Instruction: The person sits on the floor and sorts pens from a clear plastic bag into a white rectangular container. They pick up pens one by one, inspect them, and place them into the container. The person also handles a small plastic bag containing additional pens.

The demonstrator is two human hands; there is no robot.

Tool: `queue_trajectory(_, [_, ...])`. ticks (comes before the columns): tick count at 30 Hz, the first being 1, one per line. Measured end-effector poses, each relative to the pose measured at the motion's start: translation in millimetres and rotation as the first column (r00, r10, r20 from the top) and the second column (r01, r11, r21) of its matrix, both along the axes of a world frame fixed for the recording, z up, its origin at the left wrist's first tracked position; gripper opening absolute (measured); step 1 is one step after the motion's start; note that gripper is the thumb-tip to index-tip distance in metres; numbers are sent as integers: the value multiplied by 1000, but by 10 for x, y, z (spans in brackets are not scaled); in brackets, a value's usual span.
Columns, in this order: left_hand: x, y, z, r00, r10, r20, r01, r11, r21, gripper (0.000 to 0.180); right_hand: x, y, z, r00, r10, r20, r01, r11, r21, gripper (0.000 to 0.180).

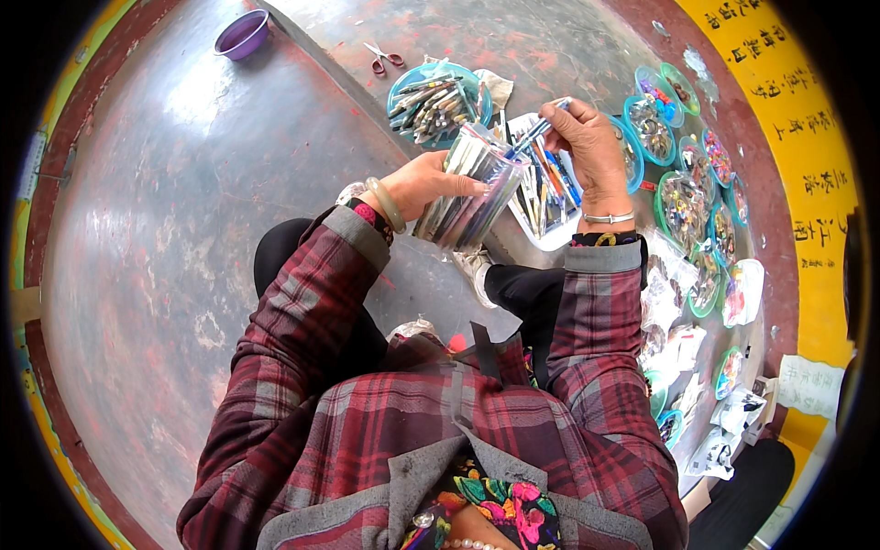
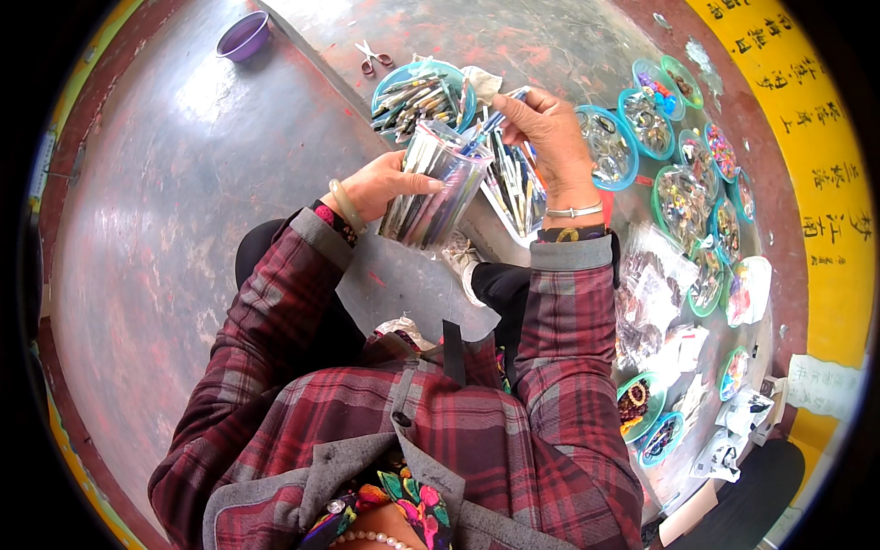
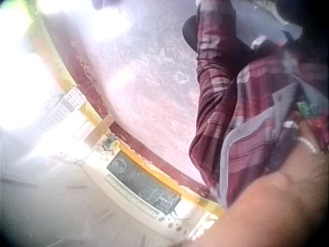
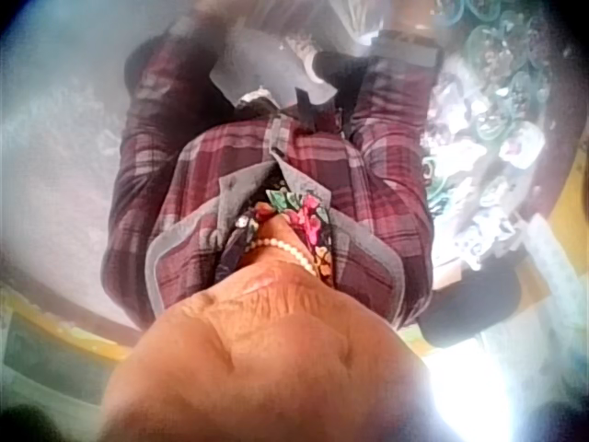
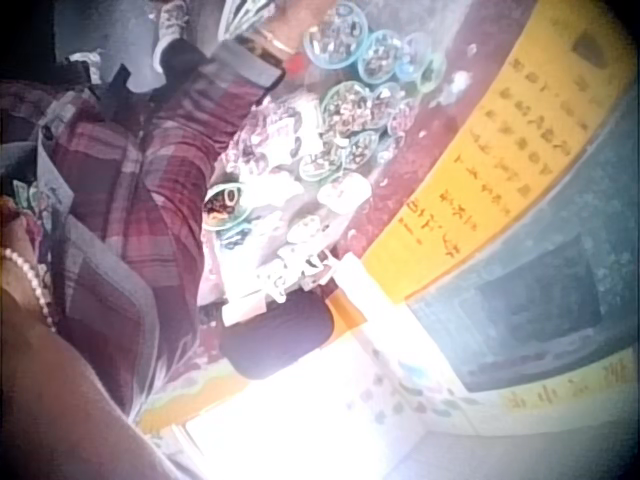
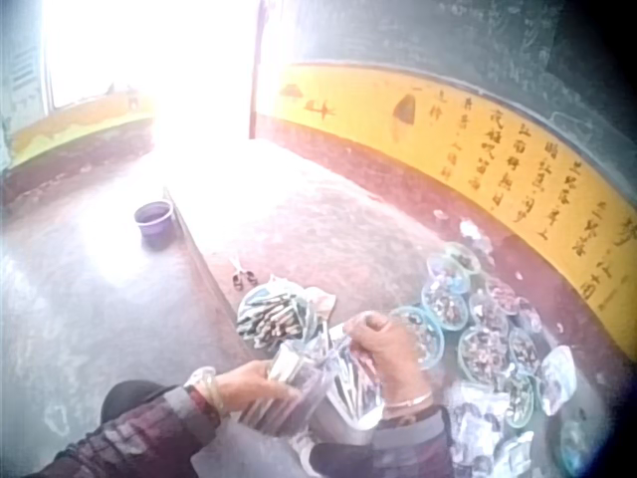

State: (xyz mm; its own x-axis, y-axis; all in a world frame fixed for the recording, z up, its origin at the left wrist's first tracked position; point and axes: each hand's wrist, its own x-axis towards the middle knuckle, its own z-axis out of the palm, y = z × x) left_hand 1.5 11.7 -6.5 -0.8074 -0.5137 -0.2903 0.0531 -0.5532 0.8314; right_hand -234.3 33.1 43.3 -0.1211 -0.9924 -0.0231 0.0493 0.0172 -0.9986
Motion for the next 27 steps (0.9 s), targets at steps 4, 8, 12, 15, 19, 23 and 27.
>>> queue_trajectory(4, [18, -8, -47, 1000, 11, -25, -10, 1000, 30, 45, 143, -1, 19, 990, 141, 5, -141, 989, 36, 15])
queue_trajectory(8, [10, 0, -19, 997, 2, -71, 2, 998, 59, 45, 257, 16, 21, 987, 157, -41, -159, 987, -37, 18])
queue_trajectory(12, [19, -22, -41, 997, 34, -68, -27, 995, 92, 45, 333, 19, -9, 980, 148, -135, -159, 984, -78, 24])
queue_trajectory(15, [10, -12, -73, 992, 91, -83, -82, 991, 103, 40, 395, 26, 2, 968, 68, -243, -109, 981, -159, 21])
queue_trajectory(19, [-7, -14, -53, 991, 100, -93, -93, 993, 78, 39, 371, 11, -42, 963, 9, -270, -62, 980, -187, 17])
queue_trajectory(23, [-7, 1, -33, 985, 133, -109, -124, 989, 83, 37, 364, 18, -31, 957, -5, -289, -53, 979, -195, 17])
queue_trajectory(27, [-13, -21, -51, 989, 138, -45, -141, 988, -65, 36, 350, 13, -53, 987, 38, -159, -68, 980, -186, 17])
